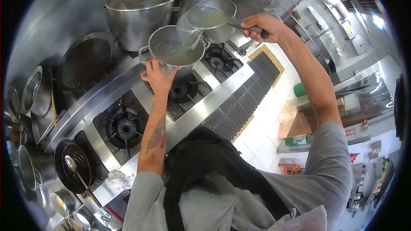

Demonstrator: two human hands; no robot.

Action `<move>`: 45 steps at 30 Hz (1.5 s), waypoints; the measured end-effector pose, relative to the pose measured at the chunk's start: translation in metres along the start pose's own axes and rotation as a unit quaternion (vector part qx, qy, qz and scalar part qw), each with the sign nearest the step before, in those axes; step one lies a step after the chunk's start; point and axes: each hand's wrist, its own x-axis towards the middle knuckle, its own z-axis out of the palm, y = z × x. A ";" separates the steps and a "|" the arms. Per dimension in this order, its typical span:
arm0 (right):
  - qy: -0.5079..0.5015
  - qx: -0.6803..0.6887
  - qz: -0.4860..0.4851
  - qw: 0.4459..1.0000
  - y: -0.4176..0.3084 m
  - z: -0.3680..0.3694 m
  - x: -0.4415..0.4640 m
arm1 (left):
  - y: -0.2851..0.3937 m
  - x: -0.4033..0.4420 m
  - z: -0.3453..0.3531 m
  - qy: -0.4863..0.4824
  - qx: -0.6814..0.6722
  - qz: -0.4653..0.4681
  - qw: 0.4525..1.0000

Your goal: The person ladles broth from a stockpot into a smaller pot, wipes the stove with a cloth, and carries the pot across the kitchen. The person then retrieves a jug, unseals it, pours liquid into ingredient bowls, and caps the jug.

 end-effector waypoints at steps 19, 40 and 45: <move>0.110 -0.531 -0.168 0.824 0.056 0.058 0.056 | 0.001 0.005 0.005 -0.002 0.027 0.016 1.000; 0.329 -0.478 -0.341 0.740 -0.062 -0.150 0.340 | 0.035 0.018 0.010 -0.073 0.162 -0.022 0.984; 0.249 -0.574 -0.328 0.708 -0.069 -0.160 0.419 | 0.041 0.020 0.015 -0.058 0.154 -0.033 0.986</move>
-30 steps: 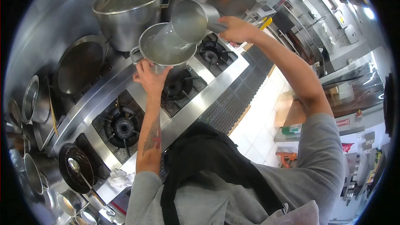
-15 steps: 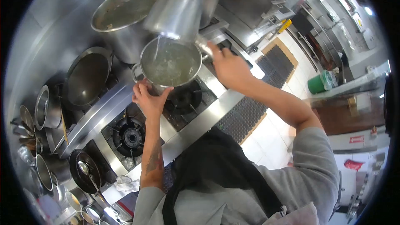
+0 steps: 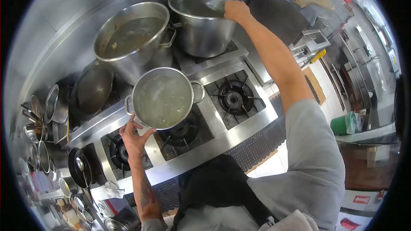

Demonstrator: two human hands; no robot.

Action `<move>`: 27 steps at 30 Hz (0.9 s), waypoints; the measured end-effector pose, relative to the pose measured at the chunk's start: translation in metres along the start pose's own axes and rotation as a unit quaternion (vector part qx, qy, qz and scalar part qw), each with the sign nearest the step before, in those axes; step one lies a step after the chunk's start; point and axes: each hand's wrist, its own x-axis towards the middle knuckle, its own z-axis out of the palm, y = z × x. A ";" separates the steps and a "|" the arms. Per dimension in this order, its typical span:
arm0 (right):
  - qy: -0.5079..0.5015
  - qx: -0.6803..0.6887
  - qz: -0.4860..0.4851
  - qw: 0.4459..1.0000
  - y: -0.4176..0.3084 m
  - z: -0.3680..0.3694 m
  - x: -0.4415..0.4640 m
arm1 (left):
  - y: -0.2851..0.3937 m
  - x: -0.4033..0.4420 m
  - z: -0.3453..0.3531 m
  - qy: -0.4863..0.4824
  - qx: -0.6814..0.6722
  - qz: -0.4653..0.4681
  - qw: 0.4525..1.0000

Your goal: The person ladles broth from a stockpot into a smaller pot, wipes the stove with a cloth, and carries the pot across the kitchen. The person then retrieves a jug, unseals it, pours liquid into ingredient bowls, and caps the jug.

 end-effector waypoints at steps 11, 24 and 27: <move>-0.201 0.685 0.188 0.675 -0.004 -0.073 0.038 | 0.001 -0.001 -0.007 -0.041 0.003 -0.038 0.998; -0.338 0.823 0.071 0.451 -0.069 -0.184 -0.044 | -0.013 0.001 -0.021 -0.069 -0.056 0.011 0.996; -0.224 0.719 0.137 0.643 -0.135 -0.240 -0.151 | -0.020 -0.002 -0.016 -0.067 -0.073 0.000 0.995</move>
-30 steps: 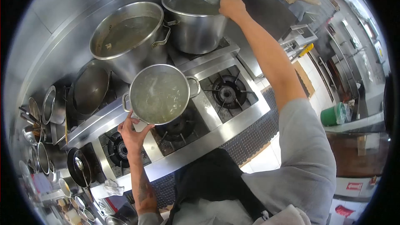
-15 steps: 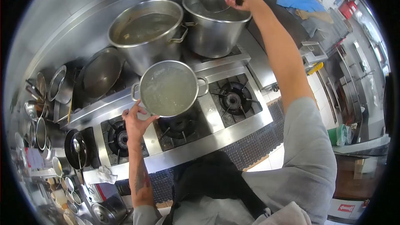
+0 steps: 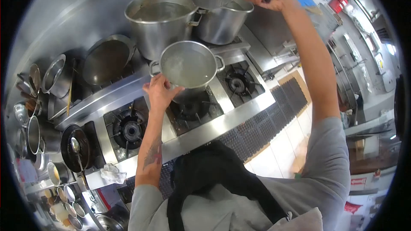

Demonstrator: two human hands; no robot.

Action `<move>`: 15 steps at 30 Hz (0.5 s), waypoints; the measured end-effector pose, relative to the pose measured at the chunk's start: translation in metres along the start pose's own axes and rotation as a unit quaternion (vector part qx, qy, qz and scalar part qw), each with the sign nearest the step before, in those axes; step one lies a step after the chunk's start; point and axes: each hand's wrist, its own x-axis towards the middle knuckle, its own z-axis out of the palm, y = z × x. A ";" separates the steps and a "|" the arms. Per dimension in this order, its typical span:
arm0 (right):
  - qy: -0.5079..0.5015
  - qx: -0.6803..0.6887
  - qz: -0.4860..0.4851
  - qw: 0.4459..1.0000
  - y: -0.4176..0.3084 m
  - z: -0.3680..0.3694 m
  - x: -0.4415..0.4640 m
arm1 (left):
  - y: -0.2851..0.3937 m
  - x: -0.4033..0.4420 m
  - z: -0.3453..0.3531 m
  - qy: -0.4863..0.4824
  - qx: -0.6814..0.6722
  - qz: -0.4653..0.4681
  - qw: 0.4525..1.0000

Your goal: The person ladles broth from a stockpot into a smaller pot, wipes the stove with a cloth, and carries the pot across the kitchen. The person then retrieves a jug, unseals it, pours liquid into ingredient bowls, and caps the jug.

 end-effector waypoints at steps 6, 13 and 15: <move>0.063 -0.240 0.081 0.965 0.056 0.048 -0.073 | -0.008 -0.006 0.005 0.080 0.023 0.060 0.995; 0.063 -0.563 0.036 0.824 0.150 0.075 -0.097 | -0.021 -0.008 0.005 0.063 -0.007 0.078 0.995; 0.088 -0.630 -0.087 0.766 0.195 0.068 -0.098 | -0.022 -0.006 0.002 0.059 -0.043 0.068 0.995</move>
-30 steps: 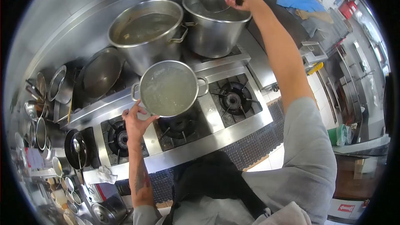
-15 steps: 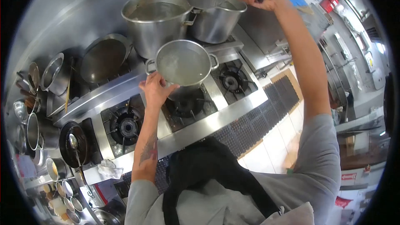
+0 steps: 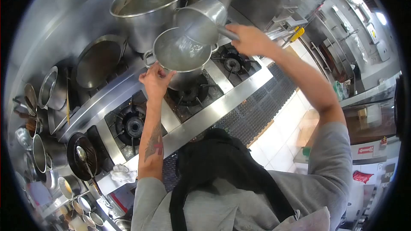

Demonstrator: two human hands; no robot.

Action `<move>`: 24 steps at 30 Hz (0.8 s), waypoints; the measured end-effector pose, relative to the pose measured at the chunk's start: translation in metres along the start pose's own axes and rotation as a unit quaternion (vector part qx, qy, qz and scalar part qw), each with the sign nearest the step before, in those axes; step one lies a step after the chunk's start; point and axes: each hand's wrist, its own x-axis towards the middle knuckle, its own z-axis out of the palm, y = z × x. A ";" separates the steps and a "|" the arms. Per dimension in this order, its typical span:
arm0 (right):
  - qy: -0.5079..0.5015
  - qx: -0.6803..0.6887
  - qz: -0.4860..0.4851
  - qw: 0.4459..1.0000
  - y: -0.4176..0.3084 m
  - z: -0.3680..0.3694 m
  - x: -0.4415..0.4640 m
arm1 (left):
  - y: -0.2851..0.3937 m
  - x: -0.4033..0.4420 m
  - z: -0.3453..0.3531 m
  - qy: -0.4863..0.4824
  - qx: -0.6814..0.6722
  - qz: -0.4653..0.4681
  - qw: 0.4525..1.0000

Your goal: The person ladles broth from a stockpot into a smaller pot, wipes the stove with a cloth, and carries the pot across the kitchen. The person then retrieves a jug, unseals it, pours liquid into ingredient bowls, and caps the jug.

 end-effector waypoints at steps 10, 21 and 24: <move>0.186 -0.049 -0.040 0.980 0.031 0.085 -0.050 | -0.004 0.006 0.004 0.005 0.080 0.040 0.996; 0.160 0.257 0.395 0.867 0.394 0.180 0.078 | 0.015 0.023 0.006 -0.067 0.063 -0.055 0.994; 0.038 0.074 0.376 0.923 0.519 0.219 0.162 | -0.004 0.025 0.002 -0.094 -0.053 -0.090 0.990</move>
